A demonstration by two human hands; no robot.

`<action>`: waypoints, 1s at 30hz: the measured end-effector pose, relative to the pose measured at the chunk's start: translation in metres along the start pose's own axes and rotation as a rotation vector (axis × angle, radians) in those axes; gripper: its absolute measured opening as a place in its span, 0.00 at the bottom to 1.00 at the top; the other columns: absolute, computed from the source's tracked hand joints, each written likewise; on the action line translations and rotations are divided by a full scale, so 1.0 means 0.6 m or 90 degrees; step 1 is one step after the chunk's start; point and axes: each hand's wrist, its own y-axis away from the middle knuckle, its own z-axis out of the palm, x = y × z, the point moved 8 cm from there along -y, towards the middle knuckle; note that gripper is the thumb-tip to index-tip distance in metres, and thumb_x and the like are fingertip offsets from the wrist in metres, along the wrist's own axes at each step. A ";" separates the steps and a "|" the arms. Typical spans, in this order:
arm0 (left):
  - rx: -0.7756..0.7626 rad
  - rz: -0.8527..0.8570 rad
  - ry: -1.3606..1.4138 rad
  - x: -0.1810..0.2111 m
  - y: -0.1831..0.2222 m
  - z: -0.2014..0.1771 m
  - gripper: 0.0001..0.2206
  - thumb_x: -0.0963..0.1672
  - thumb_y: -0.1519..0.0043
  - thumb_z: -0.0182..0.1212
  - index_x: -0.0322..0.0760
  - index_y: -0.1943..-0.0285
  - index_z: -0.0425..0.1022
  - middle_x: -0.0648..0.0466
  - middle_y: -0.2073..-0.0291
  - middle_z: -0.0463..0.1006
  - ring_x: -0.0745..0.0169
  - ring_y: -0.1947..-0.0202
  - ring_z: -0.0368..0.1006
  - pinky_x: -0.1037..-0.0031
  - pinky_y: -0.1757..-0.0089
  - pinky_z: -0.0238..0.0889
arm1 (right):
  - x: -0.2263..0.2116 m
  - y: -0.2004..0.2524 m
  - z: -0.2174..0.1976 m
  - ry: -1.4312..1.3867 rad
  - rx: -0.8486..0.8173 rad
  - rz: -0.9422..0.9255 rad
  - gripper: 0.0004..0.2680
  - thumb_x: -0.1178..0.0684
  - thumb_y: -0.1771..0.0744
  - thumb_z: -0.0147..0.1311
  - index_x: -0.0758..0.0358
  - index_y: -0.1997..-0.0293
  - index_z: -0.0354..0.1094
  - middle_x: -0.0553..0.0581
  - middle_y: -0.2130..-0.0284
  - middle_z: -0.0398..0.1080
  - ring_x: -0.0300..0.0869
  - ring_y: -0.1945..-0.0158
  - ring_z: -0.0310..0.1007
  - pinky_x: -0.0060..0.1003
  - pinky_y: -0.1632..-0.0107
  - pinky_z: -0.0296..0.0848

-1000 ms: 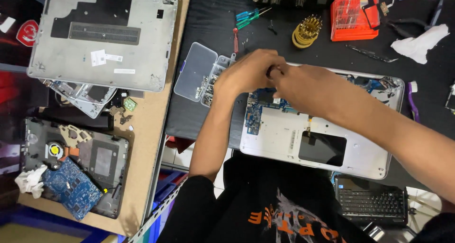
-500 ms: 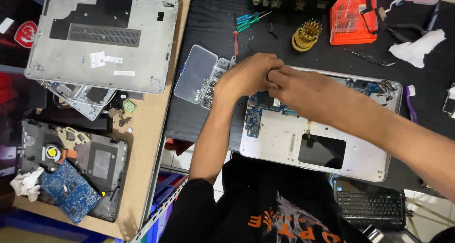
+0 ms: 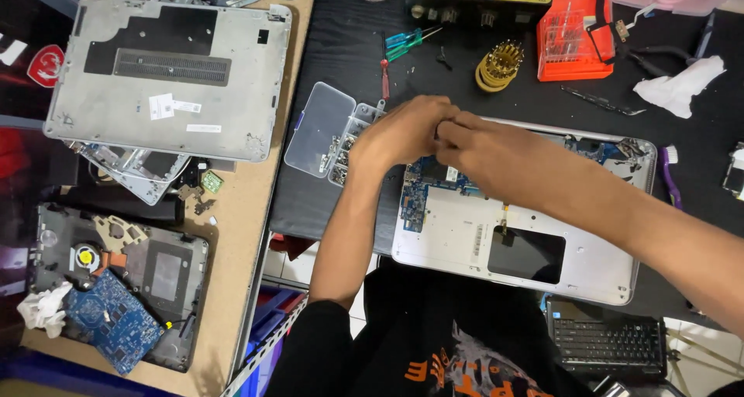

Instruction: Cleaning a laptop motherboard with a brush and using a screwdriver to manage internal components.

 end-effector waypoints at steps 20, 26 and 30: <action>-0.035 -0.009 0.040 0.024 0.015 -0.003 0.16 0.39 0.52 0.79 0.31 0.58 0.77 0.49 0.66 0.71 0.47 0.64 0.73 0.61 0.64 0.68 | 0.019 0.009 -0.010 -0.080 -0.063 0.134 0.08 0.62 0.35 0.56 0.62 0.52 0.75 0.66 0.55 0.75 0.55 0.57 0.82 0.37 0.57 0.81; -0.036 -0.007 0.027 0.017 0.016 -0.003 0.17 0.39 0.53 0.79 0.31 0.57 0.77 0.48 0.65 0.72 0.43 0.63 0.74 0.58 0.64 0.68 | 0.024 0.016 -0.016 -0.111 -0.070 0.175 0.09 0.63 0.34 0.55 0.63 0.50 0.75 0.68 0.53 0.74 0.55 0.57 0.82 0.38 0.57 0.82; -0.039 -0.007 0.035 0.025 0.021 -0.009 0.19 0.39 0.53 0.79 0.31 0.55 0.78 0.50 0.64 0.72 0.48 0.62 0.73 0.60 0.63 0.68 | 0.040 0.022 0.028 -0.117 -0.097 0.196 0.08 0.58 0.32 0.50 0.63 0.51 0.74 0.68 0.59 0.76 0.56 0.65 0.84 0.38 0.68 0.83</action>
